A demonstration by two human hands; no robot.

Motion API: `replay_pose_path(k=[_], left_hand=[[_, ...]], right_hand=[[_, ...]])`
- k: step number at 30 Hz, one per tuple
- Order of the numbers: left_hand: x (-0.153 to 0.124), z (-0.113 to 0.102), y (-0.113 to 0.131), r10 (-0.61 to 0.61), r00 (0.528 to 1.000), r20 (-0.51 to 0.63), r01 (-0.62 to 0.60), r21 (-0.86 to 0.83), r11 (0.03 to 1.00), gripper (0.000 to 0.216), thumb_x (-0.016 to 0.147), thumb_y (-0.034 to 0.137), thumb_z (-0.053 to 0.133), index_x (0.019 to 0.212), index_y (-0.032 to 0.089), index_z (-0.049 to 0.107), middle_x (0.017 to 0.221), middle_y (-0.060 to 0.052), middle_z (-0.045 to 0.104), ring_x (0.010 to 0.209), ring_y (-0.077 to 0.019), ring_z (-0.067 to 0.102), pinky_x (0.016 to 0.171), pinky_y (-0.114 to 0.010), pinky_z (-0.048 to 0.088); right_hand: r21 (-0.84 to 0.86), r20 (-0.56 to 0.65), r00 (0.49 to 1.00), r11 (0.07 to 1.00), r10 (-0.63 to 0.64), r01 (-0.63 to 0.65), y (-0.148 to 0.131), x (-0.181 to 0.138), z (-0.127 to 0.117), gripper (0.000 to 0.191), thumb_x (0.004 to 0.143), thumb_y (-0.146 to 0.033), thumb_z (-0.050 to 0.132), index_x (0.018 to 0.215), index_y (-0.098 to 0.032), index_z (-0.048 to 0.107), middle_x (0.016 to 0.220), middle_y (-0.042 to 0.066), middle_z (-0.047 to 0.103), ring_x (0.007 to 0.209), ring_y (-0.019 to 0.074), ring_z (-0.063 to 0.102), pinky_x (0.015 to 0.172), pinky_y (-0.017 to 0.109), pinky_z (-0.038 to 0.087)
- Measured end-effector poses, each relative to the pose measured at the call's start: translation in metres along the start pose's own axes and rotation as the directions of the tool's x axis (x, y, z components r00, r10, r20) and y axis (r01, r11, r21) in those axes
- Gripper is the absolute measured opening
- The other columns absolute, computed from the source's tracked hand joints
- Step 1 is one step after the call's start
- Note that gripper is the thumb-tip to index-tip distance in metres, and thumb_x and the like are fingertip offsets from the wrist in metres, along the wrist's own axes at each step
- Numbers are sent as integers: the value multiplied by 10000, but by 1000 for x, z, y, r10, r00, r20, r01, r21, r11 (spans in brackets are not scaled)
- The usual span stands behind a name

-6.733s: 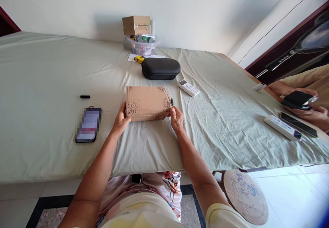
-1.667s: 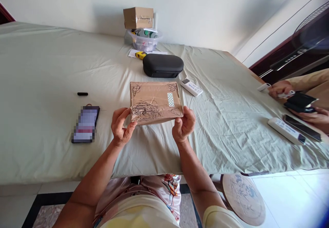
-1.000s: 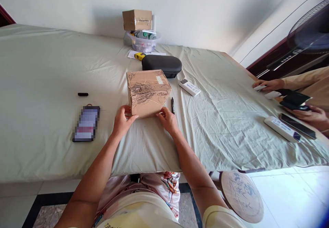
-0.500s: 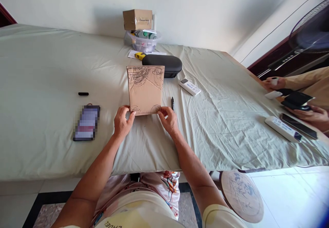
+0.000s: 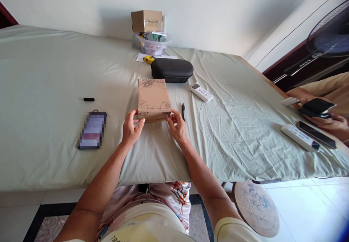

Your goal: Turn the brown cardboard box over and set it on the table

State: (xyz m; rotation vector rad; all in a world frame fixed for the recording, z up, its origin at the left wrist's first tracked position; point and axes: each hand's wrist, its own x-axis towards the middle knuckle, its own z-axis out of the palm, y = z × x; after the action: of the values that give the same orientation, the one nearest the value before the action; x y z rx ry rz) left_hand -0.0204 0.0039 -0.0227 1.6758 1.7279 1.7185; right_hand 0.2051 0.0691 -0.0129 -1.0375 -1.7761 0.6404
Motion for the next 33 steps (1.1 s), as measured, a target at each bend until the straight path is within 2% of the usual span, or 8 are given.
replay_pose_path(k=[4, 7, 12, 15, 18, 23, 27, 33], left_hand=[[-2, 0, -3, 29, 1000, 3, -30, 62, 998, 423, 1002, 448, 595, 1353, 213, 572, 1255, -137, 691, 1145, -250, 693, 859, -362, 645], [-4, 1, -1, 96, 995, -20, -91, 178, 980, 548, 1006, 445, 595, 1480, 184, 507, 1340, -174, 658, 1226, -279, 664, 958, -403, 619], [-9, 6, 9, 278, 956, 91, -292, 331, 897, 590, 1005, 385, 622, 1563, 236, 502, 1714, -190, 318, 1572, -385, 365, 1232, -552, 411], [-12, 9, 12, 292, 939, 183, -339, 342, 876, 623, 985, 320, 662, 1585, 288, 495, 1800, -142, 91, 1635, -425, 220, 1271, -602, 338], [-12, 11, 11, 274, 938, 210, -333, 339, 880, 686, 967, 264, 682, 1614, 306, 456, 1812, -118, 4, 1646, -427, 186, 1277, -601, 341], [-12, 9, 11, 278, 942, 189, -328, 332, 884, 669, 960, 189, 659, 1594, 321, 489, 1814, -88, 45, 1634, -393, 252, 1277, -559, 374], [-10, 7, 9, 229, 962, 149, -264, 285, 922, 584, 977, 214, 622, 1548, 310, 546, 1784, -93, 208, 1588, -354, 369, 1237, -508, 447], [-9, 8, -1, 137, 988, 73, -149, 196, 969, 548, 989, 284, 587, 1532, 264, 516, 1557, -147, 538, 1408, -293, 582, 1135, -454, 549]], right_hand=[[-69, -10, 999, 997, -42, 41, 7, -1, 1, 403, 1019, -389, 560, 1392, -240, 594, 875, 14, 663, 740, 151, 627, 701, 298, 566], [-201, -65, 987, 971, -144, 128, 9, -2, 1, 454, 1034, -382, 550, 1471, -258, 555, 1104, 86, 691, 872, 184, 661, 768, 346, 607], [-436, -20, 941, 850, -338, 296, -4, -6, 5, 576, 1049, -377, 552, 1610, -312, 435, 1574, 154, 476, 1435, 335, 510, 1129, 567, 518], [-531, 100, 934, 776, -344, 342, -15, -12, 13, 542, 1040, -373, 580, 1574, -385, 494, 1703, 70, 339, 1585, 378, 322, 1227, 619, 416], [-557, 145, 926, 745, -349, 368, -20, -15, 21, 525, 1036, -366, 588, 1557, -368, 525, 1721, 57, 321, 1629, 392, 226, 1245, 622, 396], [-538, 81, 930, 769, -360, 344, -12, -10, 16, 540, 1058, -324, 536, 1595, -316, 472, 1643, 116, 441, 1548, 338, 409, 1221, 587, 444], [-457, -29, 935, 837, -353, 302, 2, -4, 8, 531, 1063, -296, 500, 1593, -296, 469, 1544, 155, 524, 1437, 322, 541, 1122, 568, 550], [-165, -32, 958, 947, -285, 276, 12, -2, 7, 503, 1073, -290, 464, 1575, -316, 465, 1312, 117, 651, 892, 169, 737, 802, 378, 683]])
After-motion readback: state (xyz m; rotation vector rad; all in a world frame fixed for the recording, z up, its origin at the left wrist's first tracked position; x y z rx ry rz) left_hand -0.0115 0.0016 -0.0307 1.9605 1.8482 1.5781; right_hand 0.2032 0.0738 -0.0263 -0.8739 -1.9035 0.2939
